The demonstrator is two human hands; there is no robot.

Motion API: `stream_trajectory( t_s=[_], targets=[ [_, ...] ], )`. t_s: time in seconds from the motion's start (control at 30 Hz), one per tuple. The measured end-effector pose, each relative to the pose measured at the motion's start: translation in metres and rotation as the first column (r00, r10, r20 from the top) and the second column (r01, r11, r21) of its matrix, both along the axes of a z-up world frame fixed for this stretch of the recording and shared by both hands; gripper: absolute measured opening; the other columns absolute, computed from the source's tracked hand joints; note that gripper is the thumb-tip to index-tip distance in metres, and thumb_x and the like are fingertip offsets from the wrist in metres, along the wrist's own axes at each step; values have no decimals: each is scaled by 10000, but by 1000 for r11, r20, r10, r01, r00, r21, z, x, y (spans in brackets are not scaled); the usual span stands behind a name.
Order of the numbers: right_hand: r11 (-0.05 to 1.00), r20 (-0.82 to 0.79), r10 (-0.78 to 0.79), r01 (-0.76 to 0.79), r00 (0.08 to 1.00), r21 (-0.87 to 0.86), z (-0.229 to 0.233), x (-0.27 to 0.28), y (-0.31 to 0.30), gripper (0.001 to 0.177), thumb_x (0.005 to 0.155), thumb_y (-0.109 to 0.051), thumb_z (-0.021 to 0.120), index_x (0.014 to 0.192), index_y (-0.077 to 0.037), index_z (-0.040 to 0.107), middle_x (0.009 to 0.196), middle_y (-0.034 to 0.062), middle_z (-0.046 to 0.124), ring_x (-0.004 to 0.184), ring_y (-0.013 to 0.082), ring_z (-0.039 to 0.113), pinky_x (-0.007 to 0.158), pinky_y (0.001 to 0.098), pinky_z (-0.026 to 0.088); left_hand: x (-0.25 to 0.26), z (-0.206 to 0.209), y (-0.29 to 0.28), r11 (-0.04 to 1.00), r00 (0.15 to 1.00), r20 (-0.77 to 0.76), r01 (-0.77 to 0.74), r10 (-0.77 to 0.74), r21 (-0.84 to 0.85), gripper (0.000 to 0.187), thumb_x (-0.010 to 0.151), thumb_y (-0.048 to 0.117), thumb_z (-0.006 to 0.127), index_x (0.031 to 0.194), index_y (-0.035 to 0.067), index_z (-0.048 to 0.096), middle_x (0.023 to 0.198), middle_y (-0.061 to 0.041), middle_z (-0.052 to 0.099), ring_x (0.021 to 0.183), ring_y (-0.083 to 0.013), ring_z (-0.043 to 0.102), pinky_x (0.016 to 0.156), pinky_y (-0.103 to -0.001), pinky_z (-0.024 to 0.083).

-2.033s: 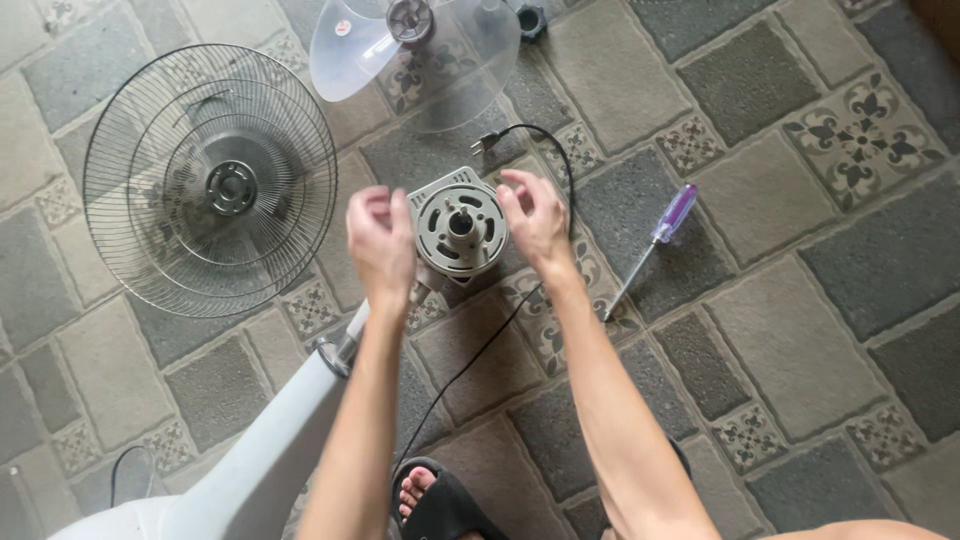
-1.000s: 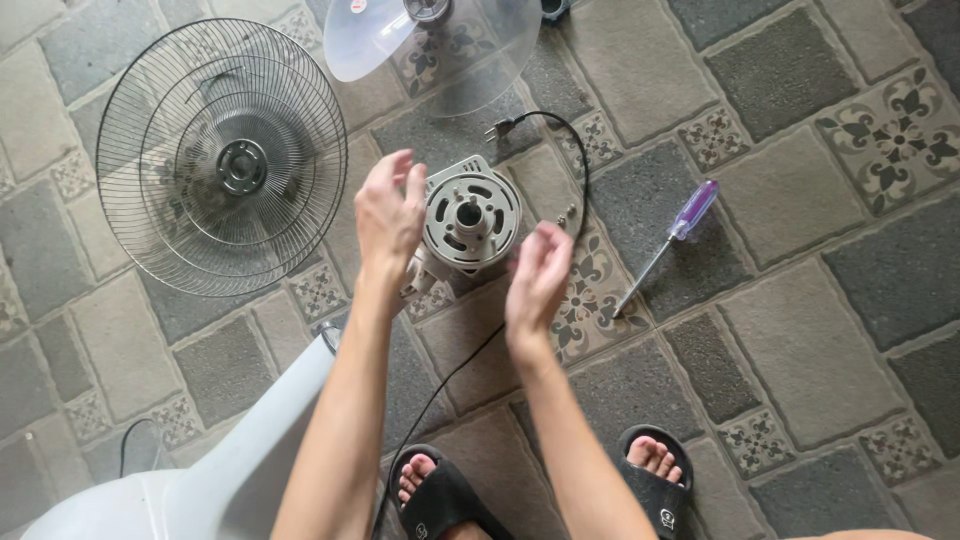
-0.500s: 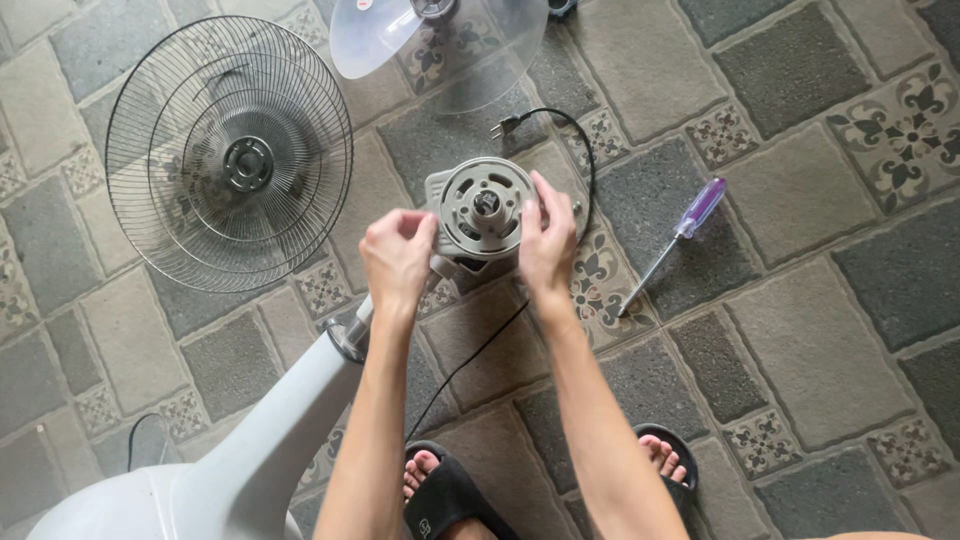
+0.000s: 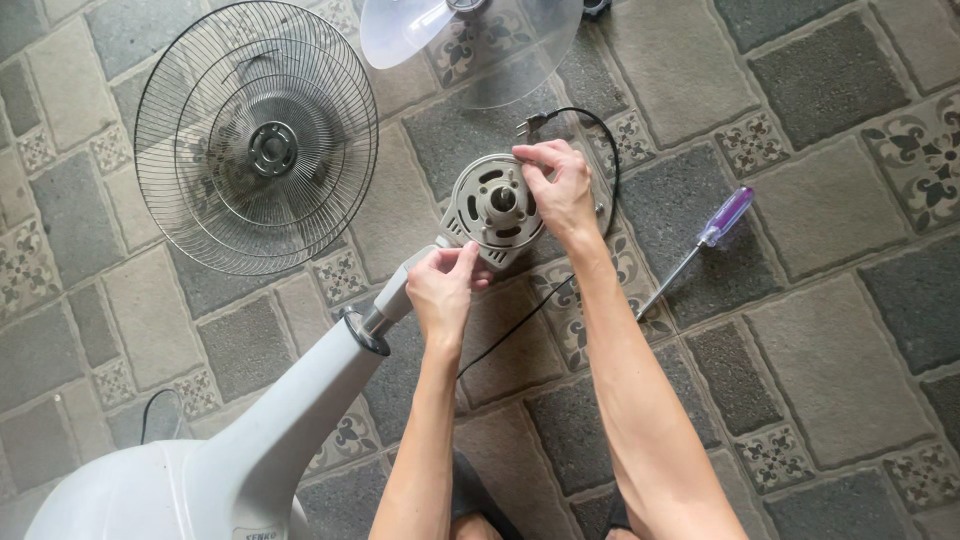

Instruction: The person disassembles a standing fan by removing the motor housing and then reassembles it, using a screwdriver to secure the motor housing back onto the fan base.

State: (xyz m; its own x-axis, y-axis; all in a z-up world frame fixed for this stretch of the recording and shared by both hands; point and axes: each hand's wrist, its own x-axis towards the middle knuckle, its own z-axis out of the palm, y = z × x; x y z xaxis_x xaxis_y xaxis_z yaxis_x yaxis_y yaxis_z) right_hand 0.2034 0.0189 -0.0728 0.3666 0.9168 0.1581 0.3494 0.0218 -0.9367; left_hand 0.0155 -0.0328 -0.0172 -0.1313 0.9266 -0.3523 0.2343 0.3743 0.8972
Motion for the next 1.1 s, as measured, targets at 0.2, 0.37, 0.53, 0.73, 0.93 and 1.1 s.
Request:
stream_trajectory(
  t_s=[0.2, 0.37, 0.53, 0.73, 0.93, 1.1],
  targets=[
    [998, -27, -25, 23, 999, -64, 1, 0, -9, 222, 913, -100, 696, 1112, -100, 795, 1067, 50, 720, 831, 153, 638, 791, 288, 547, -1, 8, 0, 998, 1000, 28, 7, -5, -63, 254, 927, 194, 725, 925, -60, 727, 716, -124, 754, 555, -153, 727, 506, -262, 606],
    [999, -21, -35, 35, 999, -20, 5, 1, -15, 230, 916, -80, 698, 1127, -86, 789, 1079, 57, 725, 823, 143, 652, 788, 285, 554, 0, 16, 0, 996, 999, -48, 18, -22, -82, 269, 934, 222, 712, 939, -46, 731, 691, -117, 750, 525, -145, 716, 467, -250, 580],
    [999, 1, -40, 40, 999, 19, 5, 4, -19, 242, 920, -68, 701, 1149, -72, 778, 1083, 61, 738, 848, 135, 678, 795, 284, 553, -1, 17, 5, 997, 998, -49, 23, -26, -76, 280, 931, 236, 714, 941, -43, 736, 679, -117, 746, 496, -141, 697, 435, -245, 549],
    [1000, -7, -3, 3, 1000, -17, 6, 2, -16, 242, 931, -79, 692, 1156, -81, 781, 1079, 58, 720, 806, 136, 648, 765, 267, 549, -6, 11, 4, 996, 998, -60, 31, -35, -81, 300, 928, 251, 722, 933, -49, 736, 670, -121, 745, 489, -141, 693, 427, -251, 539],
    [1000, -14, 10, -10, 1000, -21, 11, 4, -19, 238, 931, -70, 698, 1152, -82, 785, 1087, 57, 711, 822, 121, 645, 767, 266, 549, -8, 8, 1, 993, 997, -43, 57, -62, -103, 314, 924, 277, 719, 948, -34, 747, 675, -118, 753, 499, -134, 703, 436, -247, 548],
    [999, -41, 3, -5, 999, -39, 12, 3, -20, 253, 935, -74, 688, 1172, -87, 777, 1077, 48, 712, 803, 115, 632, 743, 262, 540, -4, 6, 3, 994, 999, -30, 41, -44, -101, 318, 916, 275, 729, 951, -41, 747, 677, -119, 752, 496, -137, 698, 440, -248, 556]
  ],
)
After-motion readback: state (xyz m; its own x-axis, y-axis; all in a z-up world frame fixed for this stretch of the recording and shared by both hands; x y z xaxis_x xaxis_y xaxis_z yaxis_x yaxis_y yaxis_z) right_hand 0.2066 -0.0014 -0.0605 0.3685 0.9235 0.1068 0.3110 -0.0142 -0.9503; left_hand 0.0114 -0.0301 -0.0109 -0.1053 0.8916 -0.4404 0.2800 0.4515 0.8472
